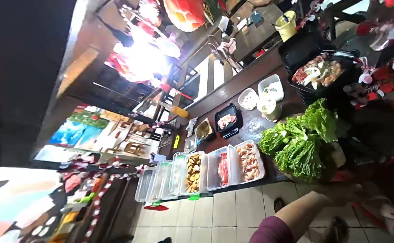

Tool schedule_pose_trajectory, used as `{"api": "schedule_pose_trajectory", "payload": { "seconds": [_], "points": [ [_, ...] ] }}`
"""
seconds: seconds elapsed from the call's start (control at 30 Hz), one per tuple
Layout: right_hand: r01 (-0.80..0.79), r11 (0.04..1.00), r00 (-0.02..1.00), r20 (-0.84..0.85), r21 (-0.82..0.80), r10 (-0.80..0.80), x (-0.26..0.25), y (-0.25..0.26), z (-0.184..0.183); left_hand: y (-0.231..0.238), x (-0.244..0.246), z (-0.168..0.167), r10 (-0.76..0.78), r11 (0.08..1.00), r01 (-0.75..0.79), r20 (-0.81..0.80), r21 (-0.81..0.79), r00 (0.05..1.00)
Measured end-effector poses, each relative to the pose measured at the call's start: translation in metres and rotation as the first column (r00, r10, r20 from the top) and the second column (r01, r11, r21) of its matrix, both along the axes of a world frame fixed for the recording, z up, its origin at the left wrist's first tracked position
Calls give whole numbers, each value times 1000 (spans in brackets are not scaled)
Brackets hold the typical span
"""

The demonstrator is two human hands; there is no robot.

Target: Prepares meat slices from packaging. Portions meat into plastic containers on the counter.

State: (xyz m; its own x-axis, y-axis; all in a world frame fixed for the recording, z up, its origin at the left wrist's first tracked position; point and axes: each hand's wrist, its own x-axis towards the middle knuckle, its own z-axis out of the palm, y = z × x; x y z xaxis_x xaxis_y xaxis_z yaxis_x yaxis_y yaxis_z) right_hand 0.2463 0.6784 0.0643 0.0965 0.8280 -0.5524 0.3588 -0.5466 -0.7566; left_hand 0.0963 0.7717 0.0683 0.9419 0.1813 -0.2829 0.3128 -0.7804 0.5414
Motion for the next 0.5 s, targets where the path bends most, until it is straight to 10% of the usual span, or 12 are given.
{"api": "schedule_pose_trajectory", "payload": {
  "seconds": [0.07, 0.2, 0.37, 0.5],
  "points": [
    [205, 959, 972, 155, -194, -177, -15, 4, 53, 1, -3, 7, 94, 995, -95, -28, -28, 995],
    [-100, 934, 856, 450, -342, 256, 7, -10, 80, -8, -34, 74, 296, 849, -473, -529, -236, 795],
    [-316, 947, 894, 354, 64, 274, -27, 17, 139, -32, -131, 21, 422, 824, -502, -309, -261, 852],
    [-499, 591, 835, 167, 634, 525, -137, 114, 205, -84, -277, -24, 728, 391, -884, -502, -256, 467]
  ]
}}
